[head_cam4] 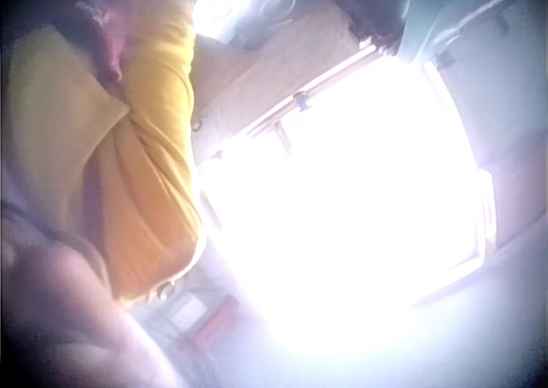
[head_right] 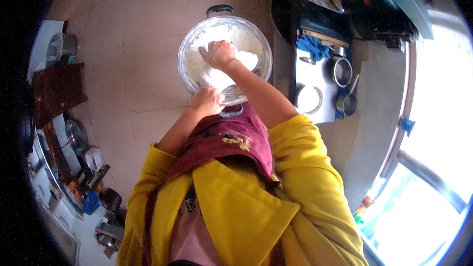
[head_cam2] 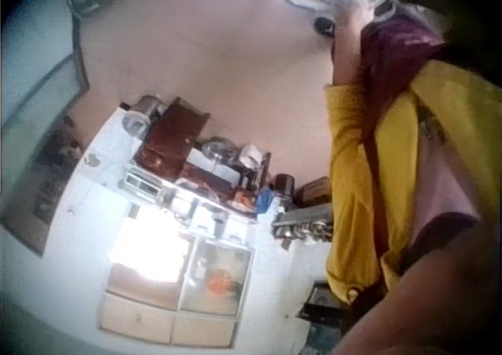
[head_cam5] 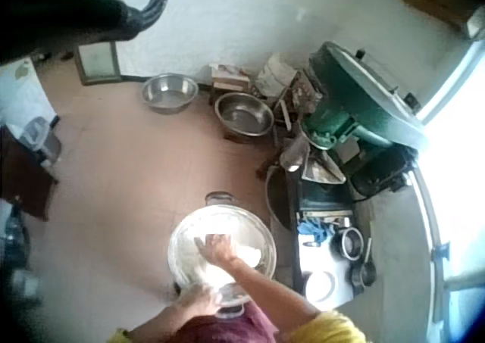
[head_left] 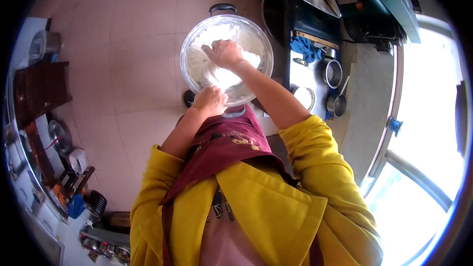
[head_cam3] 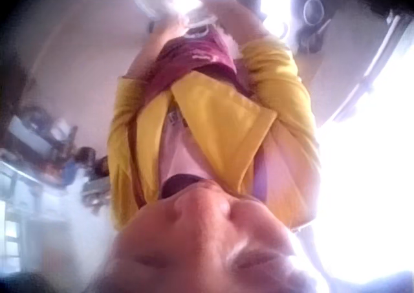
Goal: The person kneads a large mass of white dough inside a metal bowl using both hands. They repeatedly press, fold, and turn the dough to develop its texture throughout the clip.
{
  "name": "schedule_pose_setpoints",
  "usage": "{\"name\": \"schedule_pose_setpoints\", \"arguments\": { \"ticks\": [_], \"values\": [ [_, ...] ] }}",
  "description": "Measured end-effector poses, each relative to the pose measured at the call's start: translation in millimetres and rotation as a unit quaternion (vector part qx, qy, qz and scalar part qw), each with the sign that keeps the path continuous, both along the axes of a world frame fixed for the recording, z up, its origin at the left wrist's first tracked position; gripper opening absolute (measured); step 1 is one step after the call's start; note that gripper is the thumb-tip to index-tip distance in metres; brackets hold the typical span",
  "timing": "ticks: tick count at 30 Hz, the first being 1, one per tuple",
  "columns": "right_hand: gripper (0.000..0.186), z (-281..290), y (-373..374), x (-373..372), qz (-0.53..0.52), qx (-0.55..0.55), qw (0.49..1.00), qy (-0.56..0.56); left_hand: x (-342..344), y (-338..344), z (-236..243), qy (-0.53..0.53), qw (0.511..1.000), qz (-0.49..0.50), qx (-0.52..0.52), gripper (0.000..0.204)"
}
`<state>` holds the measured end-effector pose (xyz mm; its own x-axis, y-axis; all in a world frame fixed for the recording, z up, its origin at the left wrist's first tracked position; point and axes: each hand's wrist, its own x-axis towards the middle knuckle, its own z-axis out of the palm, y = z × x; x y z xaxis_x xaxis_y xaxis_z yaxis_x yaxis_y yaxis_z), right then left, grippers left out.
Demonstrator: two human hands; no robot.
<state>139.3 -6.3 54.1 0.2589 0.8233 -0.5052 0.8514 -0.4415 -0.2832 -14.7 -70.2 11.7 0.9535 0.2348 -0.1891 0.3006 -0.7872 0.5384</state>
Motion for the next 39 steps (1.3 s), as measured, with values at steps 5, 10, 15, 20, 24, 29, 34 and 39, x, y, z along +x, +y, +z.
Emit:
{"name": "schedule_pose_setpoints", "arguments": {
  "ticks": [5, 10, 15, 20, 24, 29, 34, 39],
  "values": [
    [0.025, -13, -64, -7, -0.083, 0.174, 0.981, -0.010, 7, -11, -43, -0.109, 0.994, 0.019, 0.021, 0.023],
    [0.015, -42, -98, -13, -0.025, 0.439, 0.898, -0.025, 9, -17, -31, -0.030, 1.000, 0.005, -0.005, 0.022],
    [0.011, -69, -82, -7, -0.001, 0.419, 0.907, -0.041, -4, -18, -37, -0.118, 0.993, -0.021, 0.011, 0.023],
    [0.009, -70, -39, 0, -0.015, 0.388, 0.921, -0.045, -11, -24, -43, -0.114, 0.992, -0.055, -0.006, 0.020],
    [0.011, -76, -10, 10, -0.023, 0.341, 0.939, -0.033, -12, -29, -46, -0.122, 0.989, -0.074, 0.030, 0.020],
    [0.013, -74, 25, 20, -0.001, 0.372, 0.925, -0.073, -12, -32, -52, -0.157, 0.987, -0.028, 0.013, 0.020],
    [0.018, -85, 30, 23, 0.008, 0.430, 0.900, -0.076, -5, -24, -37, -0.099, 0.995, -0.008, 0.006, 0.020],
    [0.027, -72, 22, 16, -0.033, 0.228, 0.970, -0.075, 6, -11, -40, -0.121, 0.993, 0.014, -0.011, 0.021]
  ]
}}
